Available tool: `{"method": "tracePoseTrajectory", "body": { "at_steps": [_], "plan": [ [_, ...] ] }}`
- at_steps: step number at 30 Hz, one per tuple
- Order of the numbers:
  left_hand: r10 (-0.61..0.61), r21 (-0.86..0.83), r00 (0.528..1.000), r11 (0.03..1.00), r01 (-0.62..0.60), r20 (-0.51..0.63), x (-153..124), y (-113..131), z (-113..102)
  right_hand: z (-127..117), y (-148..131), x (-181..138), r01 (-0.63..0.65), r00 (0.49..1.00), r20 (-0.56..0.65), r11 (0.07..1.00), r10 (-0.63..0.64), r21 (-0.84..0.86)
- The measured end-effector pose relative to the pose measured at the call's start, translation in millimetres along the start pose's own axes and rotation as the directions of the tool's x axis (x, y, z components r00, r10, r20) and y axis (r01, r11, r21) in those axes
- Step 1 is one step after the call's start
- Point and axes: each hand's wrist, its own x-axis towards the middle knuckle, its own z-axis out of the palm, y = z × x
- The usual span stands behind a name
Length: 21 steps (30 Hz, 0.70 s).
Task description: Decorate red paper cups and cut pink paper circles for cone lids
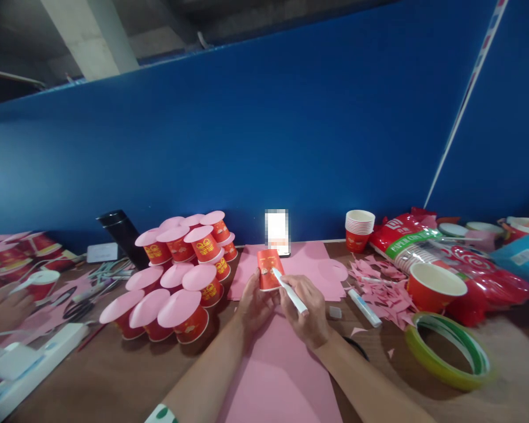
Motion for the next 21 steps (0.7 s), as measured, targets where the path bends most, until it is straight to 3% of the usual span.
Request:
{"method": "tracePoseTrajectory", "body": {
  "at_steps": [9,15,18,21],
  "plan": [
    [0.006,0.005,1.000,1.000,-0.006,0.005,-1.5,0.0,1.6,-0.7,-4.4,1.0,0.010,0.999,0.033,0.999,-0.012,0.044],
    [0.017,-0.012,1.000,1.000,-0.017,-0.007,-5.1,0.0,4.5,-0.5,-11.3,-0.2,0.101,0.993,0.047,0.979,-0.111,0.175],
    [0.019,-0.006,1.000,1.000,-0.019,0.009,-3.1,0.5,3.0,4.0,-6.7,-3.0,0.055,0.998,-0.018,0.995,-0.054,0.081],
    [0.023,-0.004,0.999,1.000,-0.023,0.039,-0.1,0.5,1.5,9.5,1.0,-5.1,-0.082,0.995,-0.060,0.997,0.082,0.001]
  ]
}}
